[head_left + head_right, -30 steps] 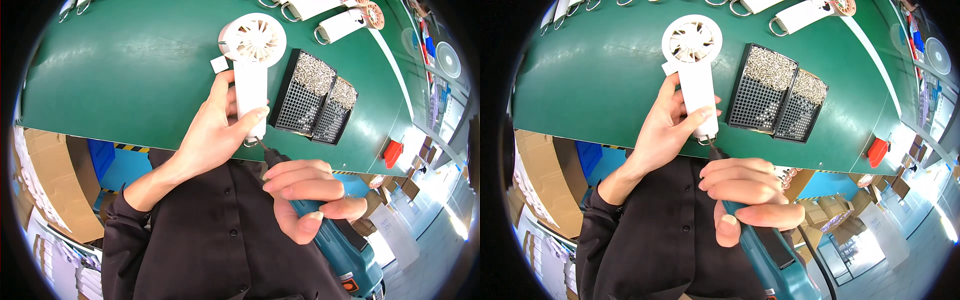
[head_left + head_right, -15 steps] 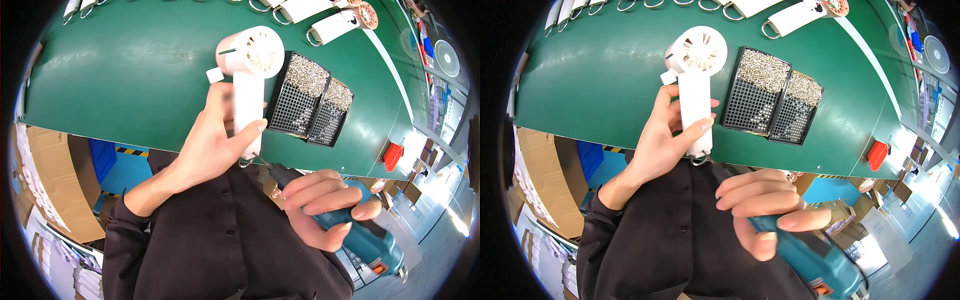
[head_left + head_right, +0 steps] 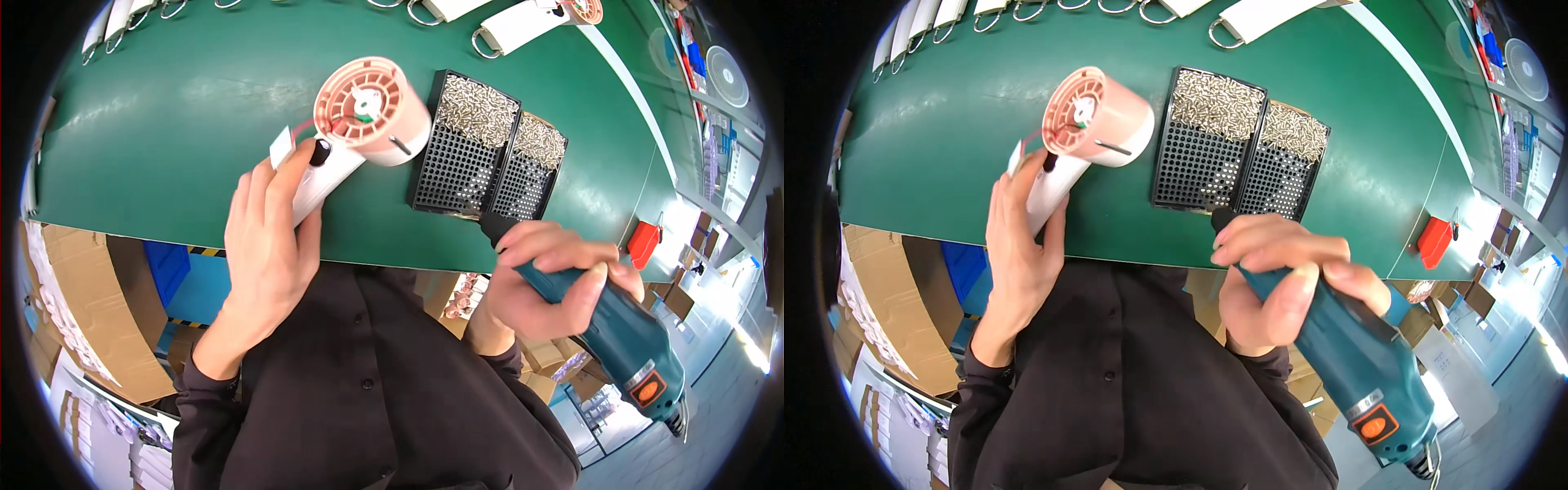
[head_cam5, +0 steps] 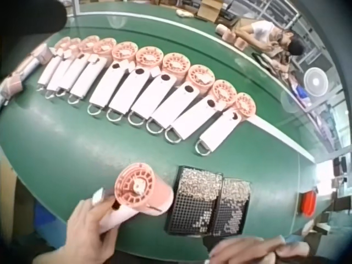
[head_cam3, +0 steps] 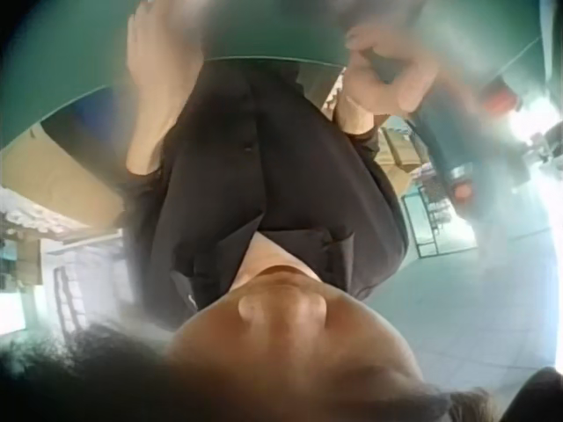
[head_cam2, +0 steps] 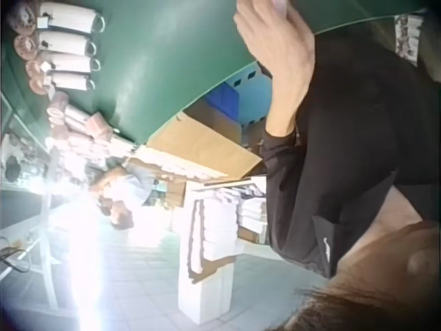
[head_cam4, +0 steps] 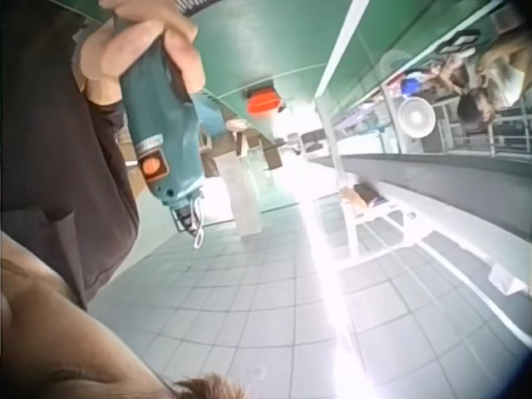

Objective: Using an electric screwdriver to assemble portable handheld fans on a production line.

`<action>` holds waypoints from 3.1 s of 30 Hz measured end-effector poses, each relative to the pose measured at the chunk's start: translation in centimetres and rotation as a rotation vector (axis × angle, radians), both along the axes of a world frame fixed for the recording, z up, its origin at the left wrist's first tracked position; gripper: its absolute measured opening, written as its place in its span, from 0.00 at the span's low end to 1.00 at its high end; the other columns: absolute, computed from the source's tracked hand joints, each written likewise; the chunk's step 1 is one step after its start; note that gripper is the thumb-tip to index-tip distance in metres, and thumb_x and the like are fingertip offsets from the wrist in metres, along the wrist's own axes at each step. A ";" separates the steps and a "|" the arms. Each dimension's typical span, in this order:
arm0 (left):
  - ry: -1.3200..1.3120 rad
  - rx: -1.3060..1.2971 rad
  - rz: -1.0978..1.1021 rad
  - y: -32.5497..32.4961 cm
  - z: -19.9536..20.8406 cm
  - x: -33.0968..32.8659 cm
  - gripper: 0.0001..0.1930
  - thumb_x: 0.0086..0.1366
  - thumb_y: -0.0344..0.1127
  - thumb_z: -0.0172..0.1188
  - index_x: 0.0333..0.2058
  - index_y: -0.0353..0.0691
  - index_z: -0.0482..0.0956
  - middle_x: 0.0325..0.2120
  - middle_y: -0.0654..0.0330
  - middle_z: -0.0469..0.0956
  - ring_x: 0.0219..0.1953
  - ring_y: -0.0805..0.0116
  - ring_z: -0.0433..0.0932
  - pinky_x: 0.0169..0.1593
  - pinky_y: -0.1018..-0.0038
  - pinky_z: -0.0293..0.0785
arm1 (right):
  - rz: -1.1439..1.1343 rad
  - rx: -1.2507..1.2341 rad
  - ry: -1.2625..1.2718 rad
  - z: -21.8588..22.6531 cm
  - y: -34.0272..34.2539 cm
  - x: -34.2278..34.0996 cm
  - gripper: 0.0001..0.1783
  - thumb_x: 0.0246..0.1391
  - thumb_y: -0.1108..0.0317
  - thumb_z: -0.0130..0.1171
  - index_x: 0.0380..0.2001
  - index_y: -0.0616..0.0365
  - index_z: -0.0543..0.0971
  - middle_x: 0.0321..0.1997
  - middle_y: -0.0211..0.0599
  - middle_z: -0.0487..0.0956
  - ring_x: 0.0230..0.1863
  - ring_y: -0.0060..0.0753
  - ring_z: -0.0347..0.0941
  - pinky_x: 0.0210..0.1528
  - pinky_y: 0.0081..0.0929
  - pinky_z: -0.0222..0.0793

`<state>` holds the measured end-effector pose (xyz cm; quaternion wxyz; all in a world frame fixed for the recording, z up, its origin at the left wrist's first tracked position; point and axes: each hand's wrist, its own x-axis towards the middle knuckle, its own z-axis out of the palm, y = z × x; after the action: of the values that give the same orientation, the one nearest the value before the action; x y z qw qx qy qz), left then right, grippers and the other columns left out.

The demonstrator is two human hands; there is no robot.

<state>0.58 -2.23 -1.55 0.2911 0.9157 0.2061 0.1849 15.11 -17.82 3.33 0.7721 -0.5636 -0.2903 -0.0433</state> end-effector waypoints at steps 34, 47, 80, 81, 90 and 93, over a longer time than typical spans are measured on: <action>0.239 0.000 -0.262 0.1 1.8 -1.7 0.37 0.50 0.25 0.57 0.60 0.63 0.68 0.37 0.54 0.68 0.31 0.63 0.67 0.35 0.73 0.69 | 0.231 -0.070 -0.104 3.6 4.7 -2.4 0.16 0.62 0.63 0.39 0.47 0.62 0.63 0.21 0.41 0.66 0.06 0.32 0.57 0.08 0.31 0.60; 0.258 -0.056 -0.279 0.1 1.7 -1.5 0.31 0.53 0.28 0.60 0.57 0.57 0.71 0.40 0.51 0.68 0.31 0.60 0.71 0.35 0.68 0.72 | 0.407 -0.276 -0.192 1.4 4.6 -2.8 0.11 0.63 0.66 0.44 0.41 0.58 0.55 0.24 0.46 0.70 0.14 0.42 0.72 0.18 0.36 0.75; 0.218 -0.039 -0.217 -0.8 1.7 -1.1 0.33 0.54 0.28 0.60 0.59 0.61 0.69 0.36 0.54 0.68 0.31 0.60 0.73 0.32 0.68 0.74 | -0.032 -0.047 0.020 -1.0 0.7 0.9 0.16 0.57 0.72 0.52 0.44 0.56 0.58 0.20 0.46 0.70 0.10 0.38 0.68 0.12 0.37 0.71; 0.217 -0.039 -0.216 -0.7 1.6 -1.0 0.33 0.54 0.28 0.60 0.59 0.61 0.69 0.36 0.54 0.68 0.31 0.60 0.73 0.32 0.68 0.74 | -0.031 -0.048 0.020 -0.9 0.7 0.9 0.16 0.57 0.72 0.52 0.44 0.56 0.58 0.20 0.46 0.70 0.10 0.38 0.68 0.12 0.37 0.71; 0.216 -0.022 -0.238 -0.7 1.6 -1.8 0.35 0.50 0.26 0.60 0.58 0.61 0.70 0.35 0.52 0.69 0.28 0.61 0.73 0.29 0.70 0.76 | -0.017 0.019 -0.050 1.2 0.4 0.5 0.09 0.63 0.69 0.40 0.45 0.56 0.59 0.21 0.47 0.68 0.09 0.41 0.66 0.10 0.37 0.69; 0.194 -0.016 -0.245 -0.7 1.7 -1.8 0.36 0.48 0.25 0.60 0.58 0.60 0.70 0.35 0.52 0.68 0.28 0.62 0.73 0.29 0.71 0.76 | 0.050 0.105 -0.099 3.0 1.5 -0.3 0.13 0.64 0.64 0.38 0.48 0.59 0.58 0.23 0.47 0.68 0.11 0.41 0.66 0.11 0.37 0.69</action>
<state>-1.20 -2.92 0.15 0.2973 0.9453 0.1213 0.0573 14.77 -16.33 6.32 0.7862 -0.5119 -0.3395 -0.0671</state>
